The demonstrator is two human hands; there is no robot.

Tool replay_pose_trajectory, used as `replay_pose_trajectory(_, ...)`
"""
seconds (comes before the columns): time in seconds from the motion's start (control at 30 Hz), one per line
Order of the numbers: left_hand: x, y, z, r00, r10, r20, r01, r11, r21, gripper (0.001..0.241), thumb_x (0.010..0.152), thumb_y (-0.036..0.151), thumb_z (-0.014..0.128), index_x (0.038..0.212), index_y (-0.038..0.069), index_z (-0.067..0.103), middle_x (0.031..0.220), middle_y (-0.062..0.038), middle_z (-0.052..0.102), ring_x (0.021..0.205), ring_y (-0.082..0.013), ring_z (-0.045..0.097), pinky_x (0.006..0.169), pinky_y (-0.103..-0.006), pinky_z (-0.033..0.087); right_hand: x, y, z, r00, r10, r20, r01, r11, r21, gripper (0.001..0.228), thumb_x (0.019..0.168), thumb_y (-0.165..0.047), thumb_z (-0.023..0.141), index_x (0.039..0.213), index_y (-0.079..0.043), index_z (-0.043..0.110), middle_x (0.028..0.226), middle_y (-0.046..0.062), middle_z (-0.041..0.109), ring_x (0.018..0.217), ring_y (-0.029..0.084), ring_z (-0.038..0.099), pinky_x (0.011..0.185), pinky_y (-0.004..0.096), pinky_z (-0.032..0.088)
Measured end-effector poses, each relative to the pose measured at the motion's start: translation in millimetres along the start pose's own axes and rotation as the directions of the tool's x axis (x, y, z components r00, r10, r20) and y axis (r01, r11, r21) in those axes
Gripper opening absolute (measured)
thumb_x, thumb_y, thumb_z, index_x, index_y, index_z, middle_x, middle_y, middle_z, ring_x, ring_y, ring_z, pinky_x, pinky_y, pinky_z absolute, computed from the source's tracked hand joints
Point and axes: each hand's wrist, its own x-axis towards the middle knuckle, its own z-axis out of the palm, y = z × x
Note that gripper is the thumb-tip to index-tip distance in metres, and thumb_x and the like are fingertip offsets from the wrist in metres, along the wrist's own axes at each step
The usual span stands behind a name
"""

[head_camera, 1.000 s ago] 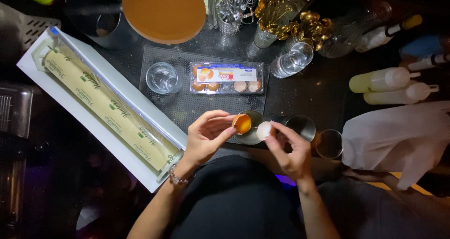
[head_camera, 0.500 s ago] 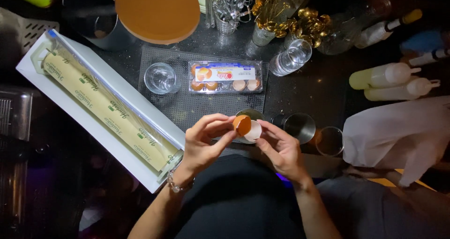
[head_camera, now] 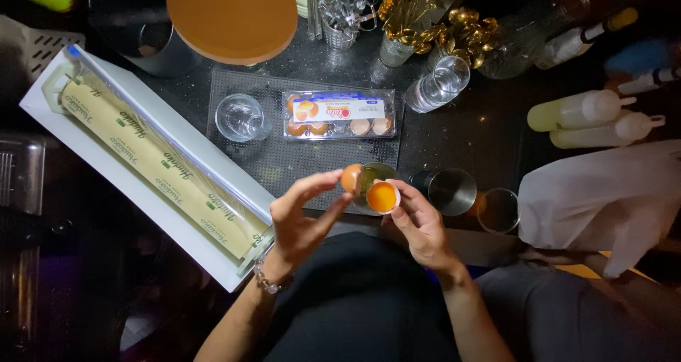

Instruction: Separating egg yolks from egg whites into containers at a bar counter for cocktail preparation.

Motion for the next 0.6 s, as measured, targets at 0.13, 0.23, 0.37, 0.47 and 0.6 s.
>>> replay_pose_trajectory(0.13,-3.3,-6.8,4.8,0.922,-0.384,0.040,0.386,0.913,-0.135,0.040,0.086,0.001,0.083,0.121,0.000,0.065,0.111,-0.014,0.078,0.103,-0.0177,0.076,0.093,-0.0312,0.062,-2.6,-2.6,-2.0,0.986,-0.166,0.015,0.166,0.981,-0.098,0.052,0.106,-0.023,0.059,0.150,0.001,0.046,0.137,0.011,0.063,0.119,0.016,0.062,0.098,0.032,0.054)
replay_pose_trajectory(0.23,-6.3,-11.8,10.5,0.832,-0.536,0.143,0.552,0.772,-0.315,0.037,0.086,0.001,0.080,0.120,0.000,0.064,0.111,-0.014,0.077,0.103,-0.0176,0.075,0.093,-0.0307,0.062,-3.7,-10.4,-2.5,0.973,-0.229,0.024,0.230,0.970,-0.079,0.052,0.106,-0.022,0.060,0.150,0.002,0.046,0.142,0.013,0.061,0.129,0.021,0.059,0.110,0.036,0.048)
replay_pose_trajectory(0.37,-15.3,-29.5,22.8,0.724,-0.636,0.267,0.647,0.494,-0.580,0.036,0.087,0.000,0.078,0.119,0.000,0.061,0.114,-0.018,0.075,0.104,-0.0206,0.074,0.094,-0.0326,0.061,-5.2,-15.5,-6.2,0.956,-0.292,0.018,0.293,0.952,-0.088,0.050,0.106,-0.019,0.061,0.149,0.002,0.046,0.149,0.015,0.058,0.139,0.024,0.054,0.121,0.039,0.039)
replay_pose_trajectory(0.47,-2.5,-20.9,42.8,0.753,-0.566,0.336,0.629,0.468,-0.621,0.035,0.089,0.000,0.078,0.119,0.001,0.060,0.114,-0.018,0.073,0.105,-0.0208,0.073,0.094,-0.0326,0.061,-11.6,-13.0,-16.8,0.948,-0.308,-0.081,0.295,0.944,-0.146,0.049,0.105,-0.017,0.061,0.148,0.002,0.047,0.147,0.015,0.060,0.136,0.023,0.056,0.119,0.038,0.041)
replay_pose_trajectory(0.6,17.3,-0.4,97.6,0.768,-0.487,0.416,0.639,0.538,-0.549,0.032,0.091,0.002,0.078,0.118,0.001,0.061,0.114,-0.016,0.075,0.105,-0.0187,0.074,0.094,-0.0315,0.063,-41.5,-14.3,-55.8,0.886,-0.430,-0.172,0.404,0.900,-0.164,0.046,0.108,-0.015,0.061,0.149,0.001,0.049,0.147,0.013,0.059,0.137,0.023,0.057,0.122,0.039,0.042)
